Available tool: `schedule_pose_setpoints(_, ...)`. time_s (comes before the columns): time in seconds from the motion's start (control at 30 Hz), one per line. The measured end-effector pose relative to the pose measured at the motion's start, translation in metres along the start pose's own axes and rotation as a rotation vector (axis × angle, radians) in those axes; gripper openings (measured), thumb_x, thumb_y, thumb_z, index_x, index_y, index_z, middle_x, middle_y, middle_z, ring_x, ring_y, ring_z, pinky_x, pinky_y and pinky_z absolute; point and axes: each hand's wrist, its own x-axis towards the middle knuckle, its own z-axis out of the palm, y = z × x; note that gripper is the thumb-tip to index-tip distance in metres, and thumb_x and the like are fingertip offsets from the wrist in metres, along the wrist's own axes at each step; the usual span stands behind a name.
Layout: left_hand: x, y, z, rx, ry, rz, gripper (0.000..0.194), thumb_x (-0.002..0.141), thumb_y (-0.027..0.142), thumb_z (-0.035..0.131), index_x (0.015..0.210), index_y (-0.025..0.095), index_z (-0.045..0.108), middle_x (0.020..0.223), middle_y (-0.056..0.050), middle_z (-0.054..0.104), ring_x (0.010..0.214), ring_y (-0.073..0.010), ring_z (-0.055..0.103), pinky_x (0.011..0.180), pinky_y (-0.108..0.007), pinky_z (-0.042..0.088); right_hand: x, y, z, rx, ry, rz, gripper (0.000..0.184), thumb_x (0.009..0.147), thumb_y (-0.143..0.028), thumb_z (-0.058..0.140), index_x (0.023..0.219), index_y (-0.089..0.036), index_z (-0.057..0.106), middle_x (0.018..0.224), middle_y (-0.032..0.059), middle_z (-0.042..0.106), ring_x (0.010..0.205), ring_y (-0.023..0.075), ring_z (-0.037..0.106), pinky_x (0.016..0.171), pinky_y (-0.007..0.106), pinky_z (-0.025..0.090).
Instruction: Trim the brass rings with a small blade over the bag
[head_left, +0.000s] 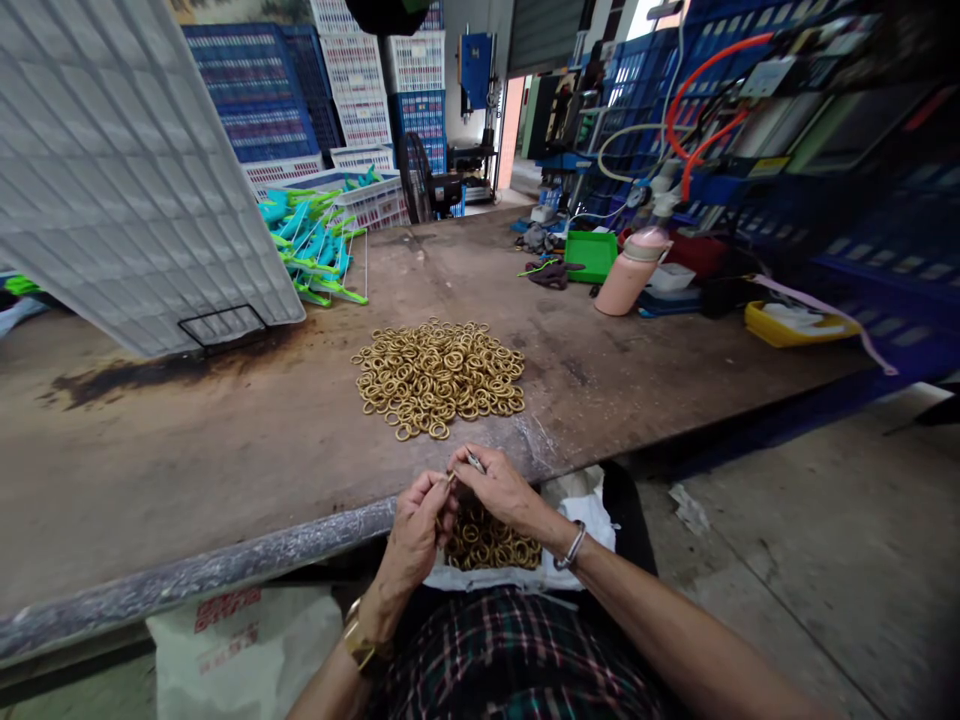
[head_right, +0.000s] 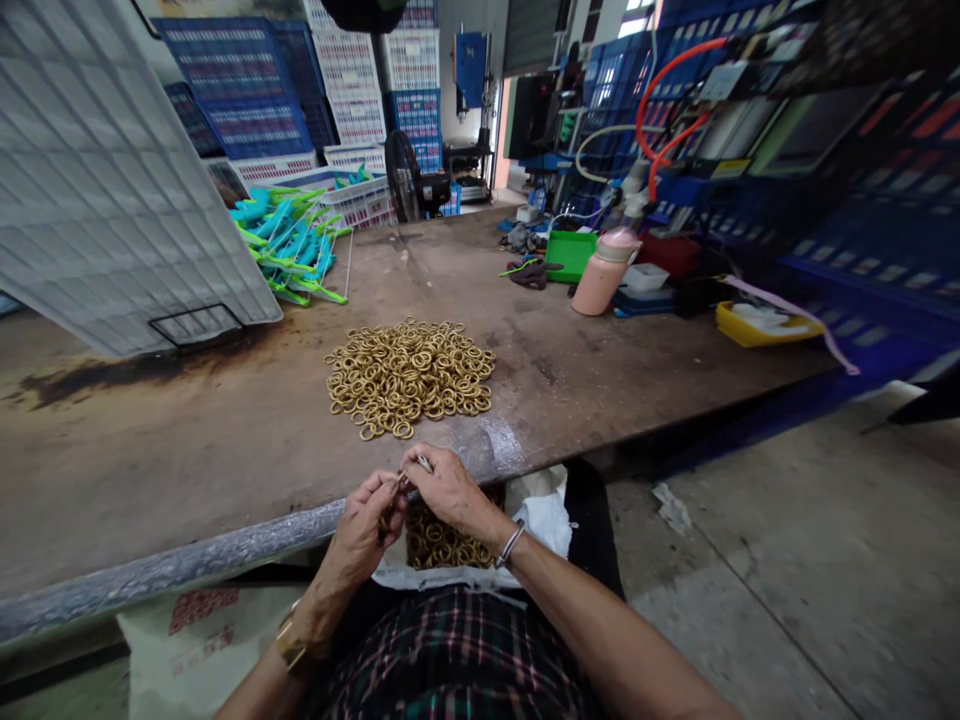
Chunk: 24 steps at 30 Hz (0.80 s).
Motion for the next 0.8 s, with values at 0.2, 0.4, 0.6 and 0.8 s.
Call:
schedule_pose_setpoints(0.2,0.000,-0.005,-0.003,0.021,0.001,0.039,0.034,0.070,0.048,0.059,0.067,0.018,0.045,0.055,0.006,0.047,0.037,-0.0028,0.035,0.033,-0.014,0.020,-0.002,0.011,0.002,-0.309,0.074,-0.082,0.017,0.083,-0.020,0.038,0.078,-0.017,0.053,0.060,-0.0031,0.050,0.056,0.0100,0.044,0.056,0.021,0.031)
schedule_pose_setpoints(0.4,0.002,-0.009,-0.007,0.085,-0.016,0.077,0.032,0.075,0.047,0.054,0.067,0.018,0.045,0.052,0.007,0.044,0.037,-0.0028,0.031,0.034,-0.014,0.021,-0.008,0.026,0.004,-0.692,-0.041,-0.206,0.015,0.074,-0.011,0.042,0.082,-0.017,0.053,0.068,0.0002,0.054,0.058,0.0113,0.044,0.057,0.023,0.026)
schedule_pose_setpoints(0.6,0.002,-0.011,-0.010,0.164,-0.015,0.095,0.032,0.078,0.048,0.050,0.067,0.018,0.045,0.047,0.008,0.041,0.036,-0.0032,0.029,0.034,-0.015,0.020,-0.008,0.021,0.005,-0.801,-0.107,-0.159,0.021,0.071,-0.009,0.039,0.086,-0.016,0.052,0.073,0.0036,0.059,0.063,0.0134,0.049,0.058,0.024,0.027)
schedule_pose_setpoints(0.8,-0.005,-0.005,-0.005,0.234,0.008,0.128,0.036,0.075,0.050,0.053,0.062,0.018,0.045,0.044,0.008,0.038,0.037,-0.0031,0.029,0.036,-0.015,0.021,-0.006,0.019,0.001,-0.854,-0.205,-0.096,0.025,0.072,-0.011,0.041,0.093,-0.015,0.052,0.074,0.0048,0.062,0.063,0.0143,0.053,0.057,0.024,0.028)
